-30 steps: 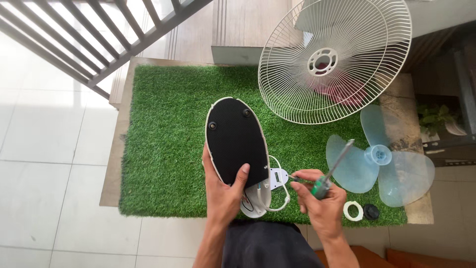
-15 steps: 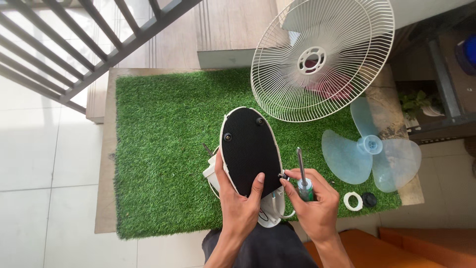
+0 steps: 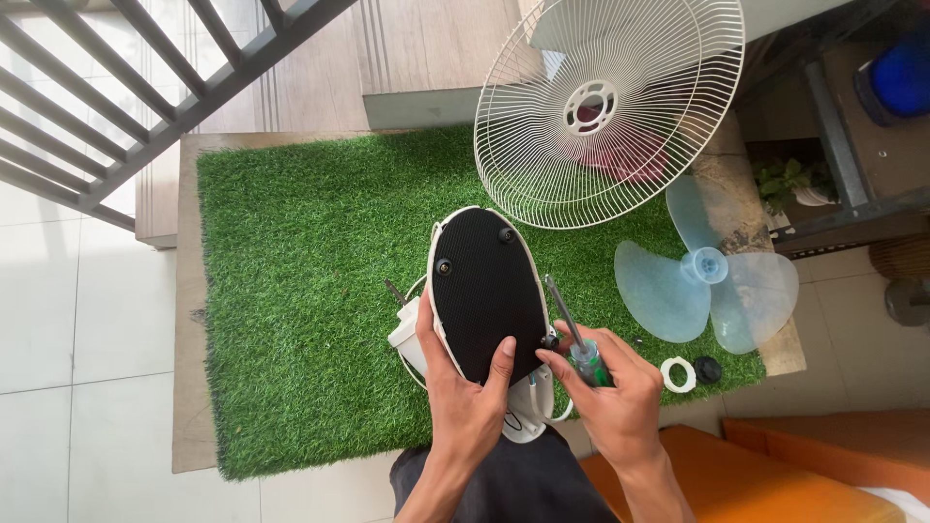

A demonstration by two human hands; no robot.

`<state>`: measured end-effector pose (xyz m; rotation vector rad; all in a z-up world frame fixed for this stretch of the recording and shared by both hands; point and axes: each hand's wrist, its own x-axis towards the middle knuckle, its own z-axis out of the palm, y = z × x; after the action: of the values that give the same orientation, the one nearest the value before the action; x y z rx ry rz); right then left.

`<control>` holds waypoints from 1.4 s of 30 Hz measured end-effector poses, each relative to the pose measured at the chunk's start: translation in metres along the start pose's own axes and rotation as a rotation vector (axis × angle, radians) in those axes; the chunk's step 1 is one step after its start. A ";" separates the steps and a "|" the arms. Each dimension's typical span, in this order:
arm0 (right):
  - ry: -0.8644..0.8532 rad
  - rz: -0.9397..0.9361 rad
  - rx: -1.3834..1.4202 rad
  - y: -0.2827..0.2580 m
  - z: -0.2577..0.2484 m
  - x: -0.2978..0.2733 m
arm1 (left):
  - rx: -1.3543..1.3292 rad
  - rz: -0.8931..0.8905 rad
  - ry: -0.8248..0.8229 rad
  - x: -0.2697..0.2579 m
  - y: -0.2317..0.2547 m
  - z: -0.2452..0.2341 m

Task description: The person assembles the base of a standing fan by attaching a black rubber mat to the white plastic housing. They use a screwdriver to tighten several screws into the mat, securing it to the base.

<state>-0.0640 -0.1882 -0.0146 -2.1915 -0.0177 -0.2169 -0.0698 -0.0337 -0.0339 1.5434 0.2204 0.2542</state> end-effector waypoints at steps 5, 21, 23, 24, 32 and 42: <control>-0.023 -0.050 0.084 0.006 0.002 -0.003 | -0.067 -0.072 -0.006 0.000 0.002 -0.001; -0.131 0.189 0.243 0.029 -0.002 -0.005 | -0.063 -0.039 0.002 -0.002 -0.001 -0.001; -0.199 0.109 0.464 0.037 -0.024 -0.011 | -0.060 -0.037 -0.005 -0.003 0.000 -0.001; -0.232 0.069 0.574 0.042 -0.038 -0.014 | -0.073 -0.054 -0.006 -0.003 0.001 -0.001; -0.248 -0.115 -0.095 0.061 -0.160 -0.033 | -0.067 -0.039 -0.018 -0.002 0.002 0.000; -0.394 -0.159 -0.128 0.054 -0.157 -0.031 | -0.012 -0.033 -0.015 -0.003 -0.001 0.000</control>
<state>-0.1130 -0.3443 0.0277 -2.3297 -0.4093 0.1316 -0.0728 -0.0347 -0.0347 1.5279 0.2318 0.2173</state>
